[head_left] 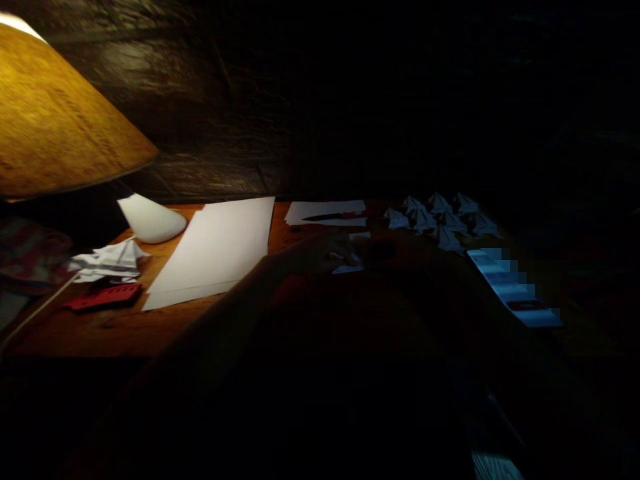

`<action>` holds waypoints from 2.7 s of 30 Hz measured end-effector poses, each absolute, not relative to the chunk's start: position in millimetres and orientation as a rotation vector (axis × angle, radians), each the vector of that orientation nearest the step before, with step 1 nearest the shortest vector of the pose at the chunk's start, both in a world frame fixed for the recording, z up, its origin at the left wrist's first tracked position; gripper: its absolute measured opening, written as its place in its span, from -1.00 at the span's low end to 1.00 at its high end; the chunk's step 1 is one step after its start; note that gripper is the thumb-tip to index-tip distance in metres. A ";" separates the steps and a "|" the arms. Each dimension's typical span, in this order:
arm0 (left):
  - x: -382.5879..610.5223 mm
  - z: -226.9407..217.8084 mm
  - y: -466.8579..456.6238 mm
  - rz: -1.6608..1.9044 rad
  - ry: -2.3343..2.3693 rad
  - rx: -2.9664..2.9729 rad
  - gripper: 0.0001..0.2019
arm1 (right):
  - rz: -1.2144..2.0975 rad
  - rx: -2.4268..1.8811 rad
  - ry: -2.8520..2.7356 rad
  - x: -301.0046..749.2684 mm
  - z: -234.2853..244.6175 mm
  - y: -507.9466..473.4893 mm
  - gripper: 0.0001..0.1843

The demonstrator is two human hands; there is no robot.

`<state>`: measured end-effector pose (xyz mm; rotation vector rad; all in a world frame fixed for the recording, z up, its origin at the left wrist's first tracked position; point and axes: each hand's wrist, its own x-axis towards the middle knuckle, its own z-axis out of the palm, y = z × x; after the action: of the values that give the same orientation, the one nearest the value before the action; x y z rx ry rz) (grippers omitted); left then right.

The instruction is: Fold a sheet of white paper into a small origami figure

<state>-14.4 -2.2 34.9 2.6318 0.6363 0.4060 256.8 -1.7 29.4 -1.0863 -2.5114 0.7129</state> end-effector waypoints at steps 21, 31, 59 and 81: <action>-13.6 14.9 9.1 0.508 0.678 2.694 -0.61 | 0.673 -1.064 -2.524 256.2 26.4 0.4 -0.67; -13.3 22.0 6.8 0.473 0.652 2.634 -0.66 | 0.651 -1.020 -2.514 254.1 25.7 -1.5 -0.59; -20.1 30.7 5.7 0.389 0.604 2.592 -0.73 | 0.641 -1.022 -2.554 251.3 32.4 -5.8 -0.57; -19.5 32.0 2.6 0.408 0.620 2.624 -0.75 | 0.588 -1.109 -2.551 250.5 33.4 -7.9 -0.56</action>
<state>-19.5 2.6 32.0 2.6240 0.6200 0.4076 250.5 -7.9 33.4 -1.1091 -2.5508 0.5883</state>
